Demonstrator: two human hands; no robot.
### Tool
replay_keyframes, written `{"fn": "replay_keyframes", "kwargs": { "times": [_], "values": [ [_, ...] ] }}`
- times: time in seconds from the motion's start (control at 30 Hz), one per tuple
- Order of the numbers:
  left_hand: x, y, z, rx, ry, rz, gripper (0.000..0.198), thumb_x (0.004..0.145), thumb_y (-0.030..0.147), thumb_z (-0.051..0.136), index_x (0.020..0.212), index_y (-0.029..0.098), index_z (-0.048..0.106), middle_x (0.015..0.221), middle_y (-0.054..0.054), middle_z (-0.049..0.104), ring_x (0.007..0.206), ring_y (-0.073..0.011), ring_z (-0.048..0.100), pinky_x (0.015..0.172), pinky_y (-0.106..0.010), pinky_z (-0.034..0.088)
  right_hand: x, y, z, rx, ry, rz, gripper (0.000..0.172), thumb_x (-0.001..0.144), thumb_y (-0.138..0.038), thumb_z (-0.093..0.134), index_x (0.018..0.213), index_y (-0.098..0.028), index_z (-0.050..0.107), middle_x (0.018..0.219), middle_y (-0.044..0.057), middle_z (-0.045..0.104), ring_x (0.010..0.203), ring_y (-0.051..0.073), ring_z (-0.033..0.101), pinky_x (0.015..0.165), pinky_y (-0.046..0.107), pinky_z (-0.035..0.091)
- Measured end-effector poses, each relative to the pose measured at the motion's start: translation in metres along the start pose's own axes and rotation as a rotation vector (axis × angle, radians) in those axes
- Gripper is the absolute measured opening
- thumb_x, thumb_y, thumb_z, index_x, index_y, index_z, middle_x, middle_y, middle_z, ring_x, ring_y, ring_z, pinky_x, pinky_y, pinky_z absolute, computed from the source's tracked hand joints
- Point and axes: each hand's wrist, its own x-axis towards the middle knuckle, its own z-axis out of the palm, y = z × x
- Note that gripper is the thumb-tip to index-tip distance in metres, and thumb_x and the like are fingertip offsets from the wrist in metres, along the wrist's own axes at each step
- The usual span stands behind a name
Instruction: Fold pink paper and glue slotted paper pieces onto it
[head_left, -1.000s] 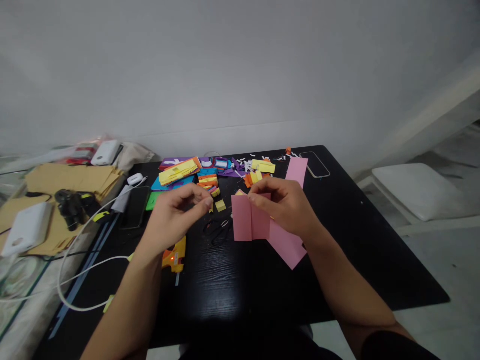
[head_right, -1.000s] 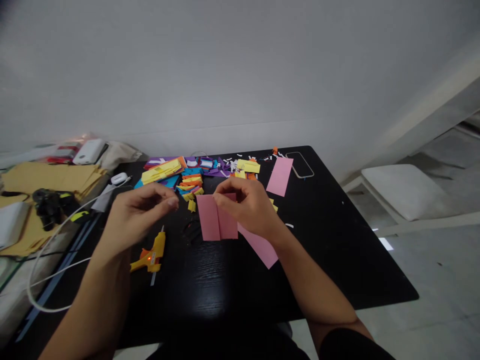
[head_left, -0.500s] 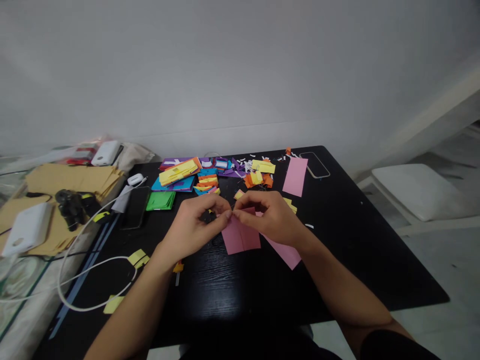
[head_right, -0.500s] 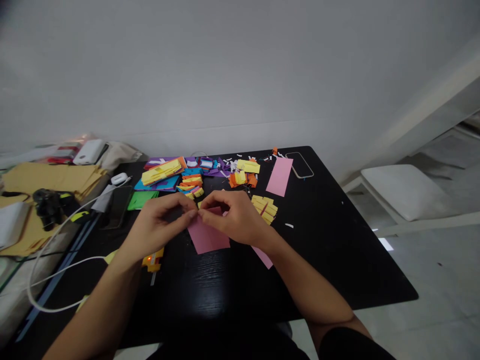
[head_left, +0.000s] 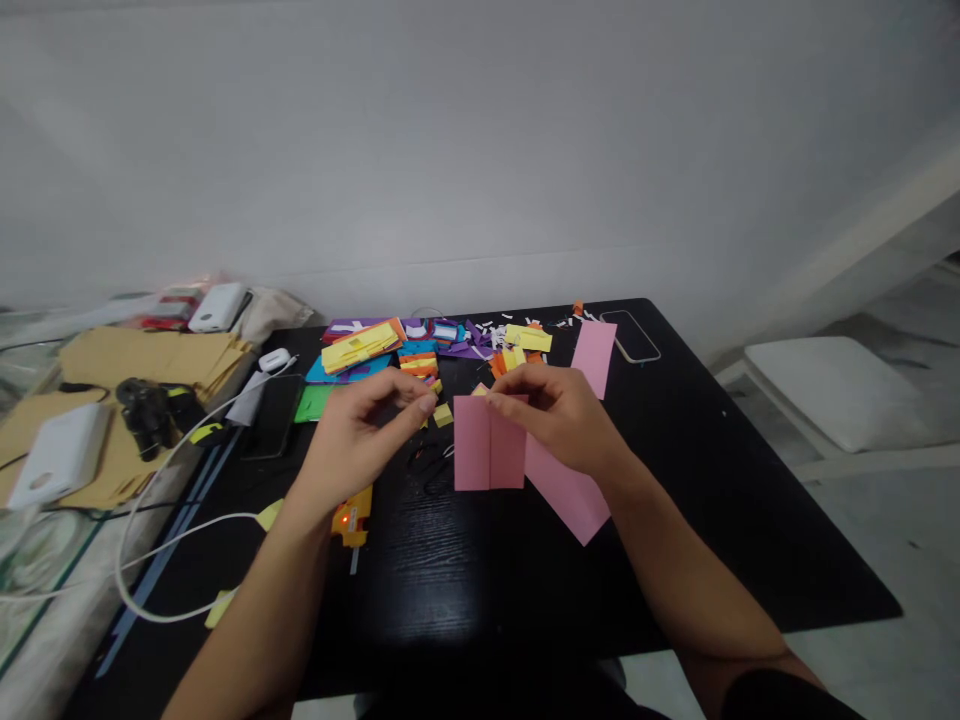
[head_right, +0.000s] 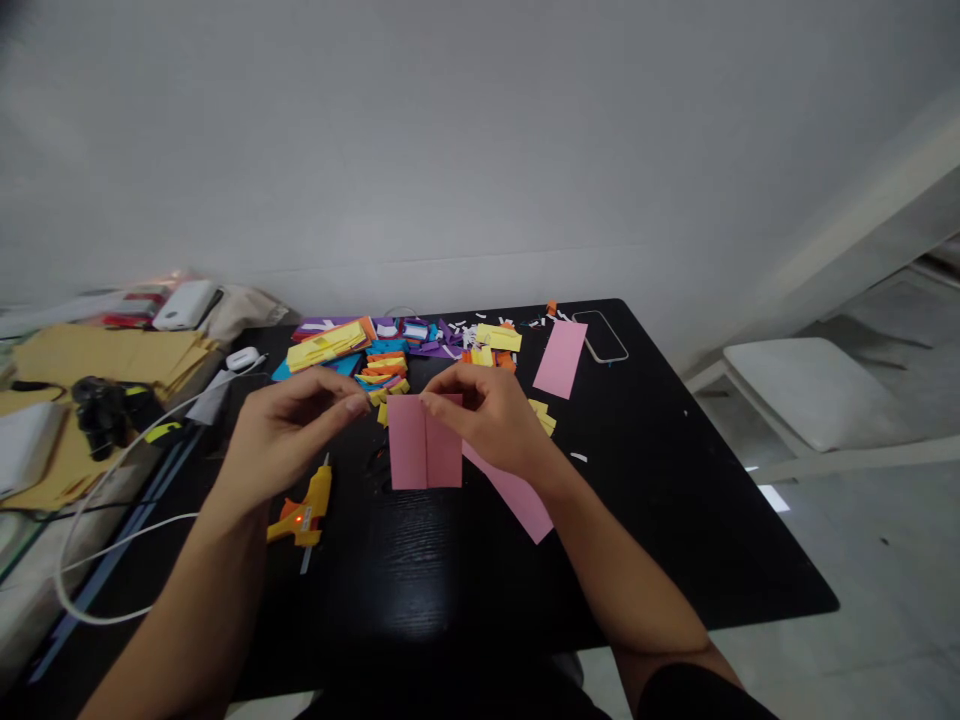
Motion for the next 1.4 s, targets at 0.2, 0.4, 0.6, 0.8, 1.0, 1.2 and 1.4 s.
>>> {"fn": "replay_keyframes", "kwargs": {
  "times": [0.2, 0.4, 0.6, 0.8, 1.0, 1.2, 1.4],
  "values": [
    [0.000, -0.003, 0.007, -0.086, -0.109, 0.046, 0.022, 0.096, 0.022, 0.076, 0.118, 0.023, 0.077, 0.099, -0.004, 0.081, 0.087, -0.0147, 0.076, 0.084, -0.028, 0.063, 0.001, 0.002, 0.005, 0.012, -0.007, 0.015, 0.013, 0.092, -0.034, 0.079, 0.092, -0.021, 0.082, 0.089, 0.004, 0.082, 0.079, 0.017, 0.072, 0.072, 0.031, 0.056],
    [0.000, -0.004, 0.008, -0.086, -0.120, 0.035, 0.026, 0.094, 0.021, 0.079, 0.120, 0.022, 0.076, 0.096, -0.003, 0.080, 0.085, -0.0146, 0.075, 0.082, -0.027, 0.062, 0.002, 0.003, 0.005, 0.050, 0.002, 0.045, 0.012, 0.092, -0.034, 0.080, 0.093, -0.022, 0.082, 0.091, 0.004, 0.082, 0.082, 0.018, 0.073, 0.076, 0.033, 0.057],
    [0.000, -0.004, 0.007, -0.035, -0.144, 0.012, 0.021, 0.095, 0.024, 0.078, 0.116, 0.021, 0.080, 0.102, -0.006, 0.082, 0.087, -0.0167, 0.075, 0.081, -0.030, 0.061, 0.001, 0.004, 0.008, 0.074, 0.006, 0.071, 0.012, 0.091, -0.034, 0.080, 0.094, -0.022, 0.082, 0.095, 0.005, 0.083, 0.088, 0.020, 0.074, 0.081, 0.035, 0.059],
    [-0.001, -0.005, 0.005, -0.032, -0.180, 0.013, 0.022, 0.096, 0.024, 0.076, 0.118, 0.022, 0.079, 0.104, -0.006, 0.080, 0.087, -0.0166, 0.073, 0.081, -0.031, 0.059, 0.001, 0.004, 0.011, 0.073, 0.020, 0.081, 0.015, 0.091, -0.037, 0.078, 0.094, -0.022, 0.081, 0.094, 0.005, 0.081, 0.086, 0.020, 0.072, 0.079, 0.036, 0.057],
    [-0.003, -0.003, 0.006, -0.082, -0.185, -0.030, 0.023, 0.095, 0.022, 0.075, 0.118, 0.022, 0.077, 0.104, -0.007, 0.080, 0.091, -0.0184, 0.075, 0.084, -0.032, 0.060, 0.000, 0.003, 0.014, 0.094, 0.010, 0.126, 0.017, 0.091, -0.038, 0.079, 0.095, -0.022, 0.080, 0.093, 0.005, 0.080, 0.083, 0.019, 0.070, 0.075, 0.034, 0.054],
    [-0.001, -0.001, 0.007, -0.108, -0.128, -0.030, 0.014, 0.093, 0.024, 0.077, 0.107, 0.021, 0.080, 0.097, -0.005, 0.082, 0.083, -0.0163, 0.074, 0.079, -0.030, 0.062, -0.001, -0.001, 0.015, 0.106, -0.018, 0.120, 0.020, 0.094, -0.042, 0.076, 0.095, -0.022, 0.081, 0.093, 0.005, 0.080, 0.084, 0.019, 0.071, 0.075, 0.032, 0.055],
    [0.000, -0.001, 0.013, -0.149, 0.058, -0.102, 0.011, 0.091, 0.031, 0.081, 0.093, 0.021, 0.079, 0.080, -0.002, 0.078, 0.070, -0.0139, 0.069, 0.065, -0.026, 0.058, 0.000, 0.002, 0.011, 0.368, -0.064, 0.197, 0.061, 0.102, -0.075, 0.053, 0.100, -0.022, 0.083, 0.095, 0.010, 0.080, 0.087, 0.023, 0.075, 0.076, 0.038, 0.065]
  ]
}}
